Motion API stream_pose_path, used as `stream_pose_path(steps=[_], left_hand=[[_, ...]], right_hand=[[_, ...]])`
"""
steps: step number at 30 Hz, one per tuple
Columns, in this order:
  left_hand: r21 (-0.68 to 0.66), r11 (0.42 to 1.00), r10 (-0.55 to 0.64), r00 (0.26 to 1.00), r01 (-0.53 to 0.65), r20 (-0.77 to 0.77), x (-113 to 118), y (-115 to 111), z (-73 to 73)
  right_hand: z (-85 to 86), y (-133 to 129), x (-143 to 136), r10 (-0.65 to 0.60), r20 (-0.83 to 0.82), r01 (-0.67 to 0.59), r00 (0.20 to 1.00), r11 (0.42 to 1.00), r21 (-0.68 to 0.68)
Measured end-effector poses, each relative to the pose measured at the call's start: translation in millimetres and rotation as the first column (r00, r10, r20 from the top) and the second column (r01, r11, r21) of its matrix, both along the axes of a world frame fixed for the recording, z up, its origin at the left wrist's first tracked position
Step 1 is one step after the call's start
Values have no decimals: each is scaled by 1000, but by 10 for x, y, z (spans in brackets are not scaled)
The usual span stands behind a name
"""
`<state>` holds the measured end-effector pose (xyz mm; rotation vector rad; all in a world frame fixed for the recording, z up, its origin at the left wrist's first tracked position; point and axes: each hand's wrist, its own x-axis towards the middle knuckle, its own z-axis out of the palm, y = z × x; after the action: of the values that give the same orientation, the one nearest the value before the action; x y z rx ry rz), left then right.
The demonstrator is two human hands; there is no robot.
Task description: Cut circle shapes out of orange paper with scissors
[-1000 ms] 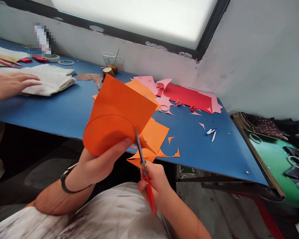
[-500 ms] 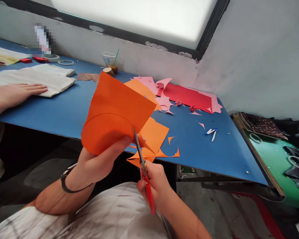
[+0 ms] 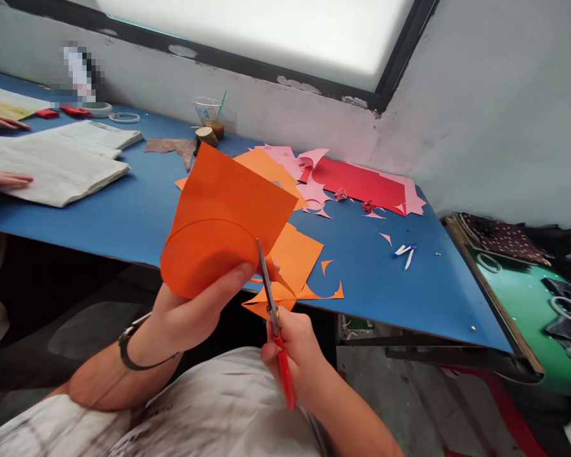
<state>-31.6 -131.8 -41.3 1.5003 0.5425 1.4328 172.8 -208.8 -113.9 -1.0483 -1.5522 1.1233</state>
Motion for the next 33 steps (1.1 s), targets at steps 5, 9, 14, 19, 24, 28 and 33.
stream_pose_path(steps=[5, 9, 14, 19, 24, 28, 33], left_hand=[[43, 998, -41, 999, 40, 20, -23, 16, 19], [83, 995, -49, 999, 49, -8, -2, 47, 9], [93, 994, 46, 998, -51, 48, 68, 57, -5], [63, 998, -31, 999, 31, -8, 7, 27, 43], [43, 996, -79, 997, 78, 3, -45, 21, 66], [48, 998, -50, 999, 50, 2, -40, 24, 10], [17, 998, -59, 997, 58, 52, -31, 17, -42]], right_hand=[[42, 2, 16, 7, 15, -7, 1000, 1000, 26], [28, 0, 1, 7, -25, -5, 1000, 998, 59], [-37, 7, -13, 17, -58, -13, 998, 998, 67], [-21, 8, -14, 2, -56, 0, 998, 999, 46], [20, -2, 2, 14, -15, -13, 1000, 999, 31], [38, -11, 16, 10, 43, -12, 999, 1000, 29], [12, -38, -8, -4, 7, 4, 1000, 1000, 8]])
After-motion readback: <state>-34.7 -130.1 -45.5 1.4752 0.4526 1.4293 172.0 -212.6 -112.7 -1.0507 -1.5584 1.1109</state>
